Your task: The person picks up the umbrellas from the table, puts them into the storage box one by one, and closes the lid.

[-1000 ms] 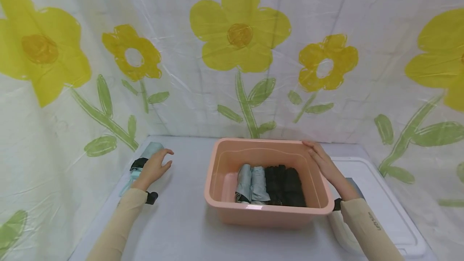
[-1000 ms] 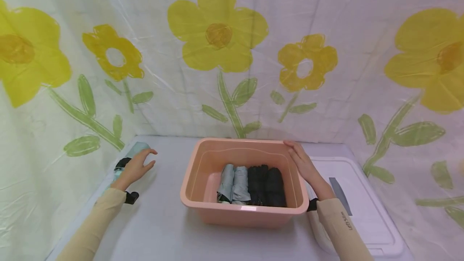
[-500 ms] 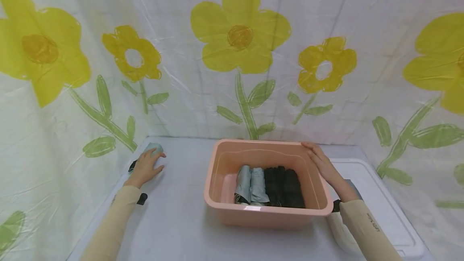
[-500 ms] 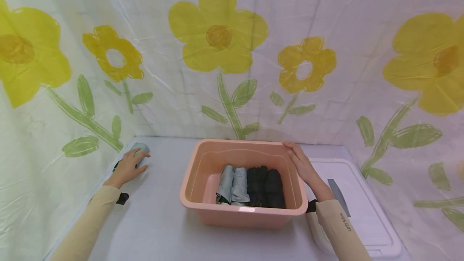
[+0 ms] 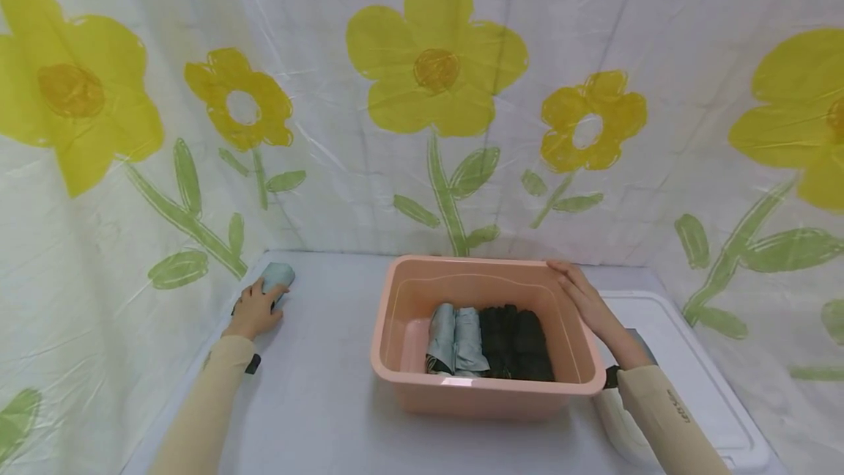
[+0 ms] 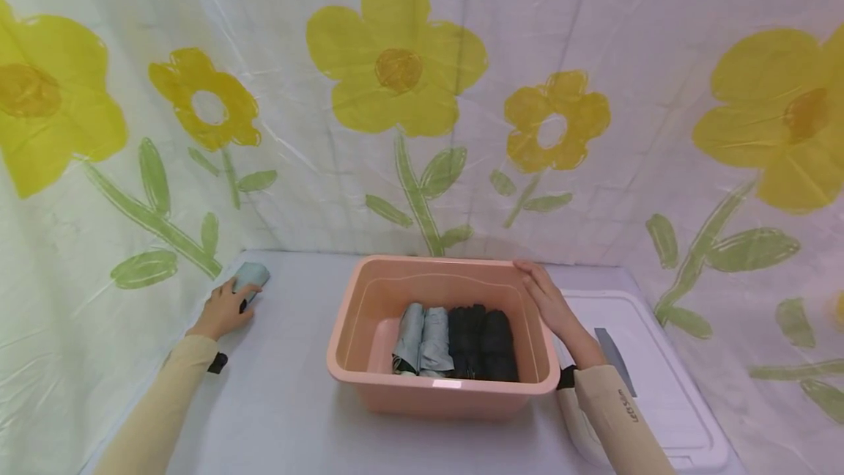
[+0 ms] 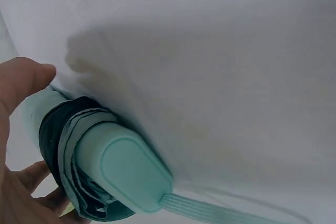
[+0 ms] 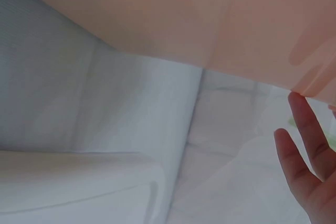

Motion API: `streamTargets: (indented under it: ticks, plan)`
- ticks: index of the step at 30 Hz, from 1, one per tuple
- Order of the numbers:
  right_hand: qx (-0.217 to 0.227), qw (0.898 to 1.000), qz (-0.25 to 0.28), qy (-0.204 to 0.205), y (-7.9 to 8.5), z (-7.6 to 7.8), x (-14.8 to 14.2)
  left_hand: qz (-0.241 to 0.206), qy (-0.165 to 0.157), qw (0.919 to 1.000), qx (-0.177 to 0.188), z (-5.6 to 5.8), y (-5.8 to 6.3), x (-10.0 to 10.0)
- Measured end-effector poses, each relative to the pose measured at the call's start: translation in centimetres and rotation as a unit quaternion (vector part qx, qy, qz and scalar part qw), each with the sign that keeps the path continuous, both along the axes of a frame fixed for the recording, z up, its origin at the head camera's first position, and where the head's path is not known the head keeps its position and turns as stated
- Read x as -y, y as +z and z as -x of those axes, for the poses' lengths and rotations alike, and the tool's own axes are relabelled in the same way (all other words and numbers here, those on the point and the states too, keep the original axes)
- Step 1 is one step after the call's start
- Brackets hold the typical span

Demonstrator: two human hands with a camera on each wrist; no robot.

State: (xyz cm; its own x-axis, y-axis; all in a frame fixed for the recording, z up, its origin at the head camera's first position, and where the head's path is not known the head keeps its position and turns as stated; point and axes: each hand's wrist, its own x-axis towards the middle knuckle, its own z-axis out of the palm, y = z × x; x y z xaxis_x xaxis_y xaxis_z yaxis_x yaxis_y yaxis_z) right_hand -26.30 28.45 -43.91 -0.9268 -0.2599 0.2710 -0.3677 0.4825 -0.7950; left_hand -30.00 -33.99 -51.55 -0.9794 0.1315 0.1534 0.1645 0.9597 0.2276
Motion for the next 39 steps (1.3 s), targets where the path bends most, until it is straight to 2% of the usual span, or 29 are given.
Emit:
streamTargets:
  ticks: [3,6,11,16,22,27,35,39]
  plan:
    - [-0.013,1.000,-0.002,0.000,-0.2,-0.1,-0.1,0.003,-0.004,1.0000,0.008,0.3,0.2,0.1]
    - [-0.021,1.000,-0.007,-0.002,-0.2,-0.1,-0.1,0.007,0.005,0.9994,0.032,0.7,0.4,0.2]
    - [-0.007,1.000,-0.010,-0.001,0.8,-0.9,0.3,0.020,0.028,0.9968,0.073,1.3,0.4,0.4]
    - [-0.011,1.000,-0.015,0.001,2.6,-2.3,0.9,0.028,0.030,0.9966,0.071,1.7,0.6,-0.2]
    - [-0.010,1.000,-0.017,0.006,3.3,-2.8,1.2,0.043,0.043,0.9956,0.071,2.0,1.0,-0.9]
    - [-0.010,1.000,-0.006,0.013,2.8,-2.2,1.2,0.033,0.052,0.9955,0.072,2.0,1.4,-1.1]
    - [0.003,1.000,-0.014,0.005,0.5,-0.2,0.1,0.000,0.063,0.9956,0.069,1.8,1.7,-0.9]
    - [0.005,1.000,-0.011,0.007,0.1,0.2,-0.2,-0.014,0.064,0.9948,0.078,1.7,2.1,-1.0]
